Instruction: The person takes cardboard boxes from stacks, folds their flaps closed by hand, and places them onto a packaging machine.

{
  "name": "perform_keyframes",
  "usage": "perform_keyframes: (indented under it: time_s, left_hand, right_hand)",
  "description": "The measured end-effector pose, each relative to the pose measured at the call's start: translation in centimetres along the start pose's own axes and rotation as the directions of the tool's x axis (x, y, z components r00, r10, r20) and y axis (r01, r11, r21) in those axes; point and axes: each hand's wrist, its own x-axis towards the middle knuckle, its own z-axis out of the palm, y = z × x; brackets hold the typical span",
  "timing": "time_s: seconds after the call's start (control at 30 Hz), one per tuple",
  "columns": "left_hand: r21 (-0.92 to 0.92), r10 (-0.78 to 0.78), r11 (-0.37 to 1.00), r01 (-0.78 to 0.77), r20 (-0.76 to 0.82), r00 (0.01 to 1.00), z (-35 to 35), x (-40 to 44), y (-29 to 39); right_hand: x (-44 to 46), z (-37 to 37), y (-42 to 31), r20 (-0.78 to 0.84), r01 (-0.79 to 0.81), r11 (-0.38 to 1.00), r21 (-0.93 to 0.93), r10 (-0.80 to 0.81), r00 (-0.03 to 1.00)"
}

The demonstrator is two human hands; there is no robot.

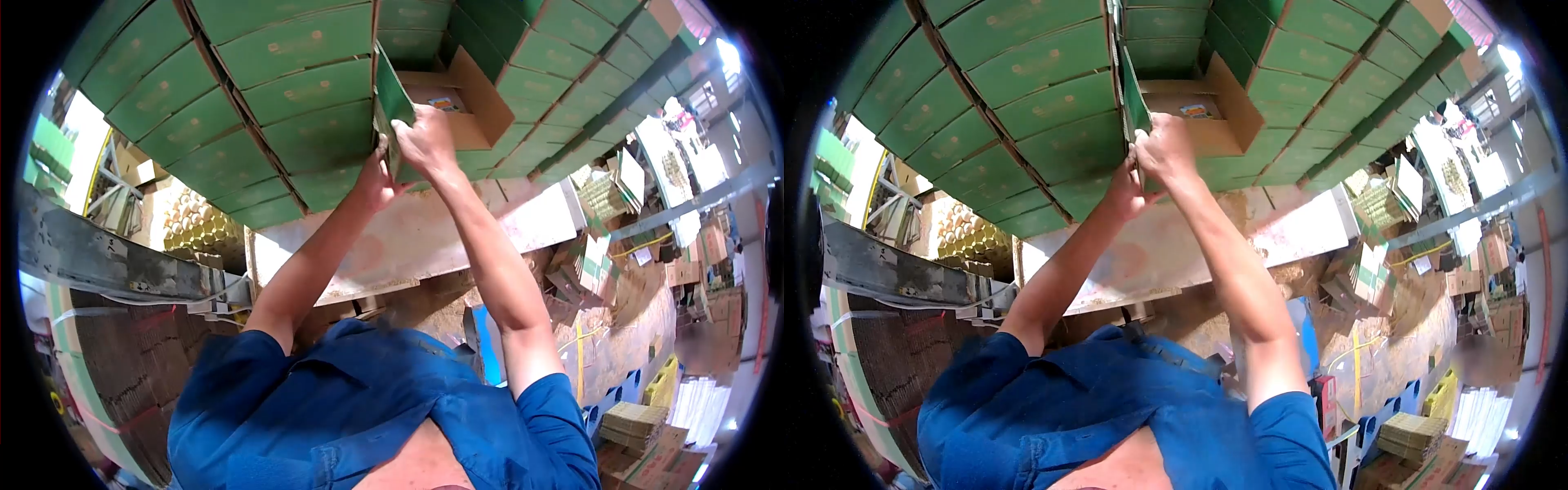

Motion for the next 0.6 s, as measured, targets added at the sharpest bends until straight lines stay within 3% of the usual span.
perform_keyframes:
  time_s: [0.03,0.07,0.13,0.17,0.2,0.27,0.33,0.37,0.47,0.53,0.57,0.6]
  left_hand:
    - [-0.147,0.051,0.989,-0.005,0.315,0.948,-5.2,5.5,-2.0]
    - [-0.265,-0.028,0.956,0.125,0.340,0.940,-2.7,2.7,-1.5]
    - [-0.285,-0.074,0.924,0.254,0.519,0.852,-2.7,0.9,-3.5]
    - [-0.249,-0.172,0.921,0.301,0.434,0.885,-2.3,-1.0,-4.8]
    - [-0.248,-0.142,0.909,0.334,0.569,0.810,-2.2,-2.2,-6.7]
    - [-0.219,-0.210,0.885,0.411,0.600,0.772,-4.3,-4.1,-11.3]
    - [0.023,-0.380,0.916,0.401,0.370,0.848,-4.7,-6.9,-15.8]
    - [-0.085,-0.430,0.843,0.531,0.486,0.761,-5.1,-7.7,-17.6]
    - [0.020,-0.576,0.769,0.639,0.454,0.679,-6.0,-8.5,-24.4]
    - [0.086,-0.688,0.657,0.749,0.475,0.549,-6.3,-8.4,-28.9]
    - [0.086,-0.692,0.564,0.821,0.592,0.413,-9.8,-6.6,-33.2]
    - [0.155,-0.792,0.539,0.828,0.428,0.435,-8.6,-7.3,-34.8]
  right_hand:
    - [-2.0,-1.9,-1.0,0.011,0.044,0.998,-0.043,-0.044,0.999]
    - [-4.2,-3.9,-1.8,0.027,0.092,0.992,-0.085,-0.090,0.996]
    - [-10.0,-7.4,-3.5,-0.011,0.133,0.973,-0.187,-0.138,0.990]
    - [-13.4,-9.4,-4.4,-0.021,0.060,0.984,-0.165,-0.064,0.998]
    - [-16.7,-11.4,-4.9,-0.028,-0.009,0.989,-0.145,0.005,1.000]
    - [-23.1,-14.5,-4.4,-0.053,-0.173,0.979,-0.109,0.168,0.984]
    - [-28.3,-16.0,-5.5,-0.128,-0.253,0.959,-0.123,0.238,0.963]
    - [-31.0,-16.2,-4.7,-0.121,-0.246,0.952,-0.184,0.226,0.966]
    - [-39.1,-15.1,-0.9,-0.195,-0.428,0.883,-0.193,0.393,0.899]
    - [-44.2,-14.4,1.5,-0.229,-0.540,0.837,-0.086,0.511,0.828]
    - [-47.0,-14.2,3.3,-0.264,-0.607,0.791,-0.069,0.573,0.776]
    - [-49.4,-14.2,4.9,-0.295,-0.667,0.743,-0.050,0.627,0.721]
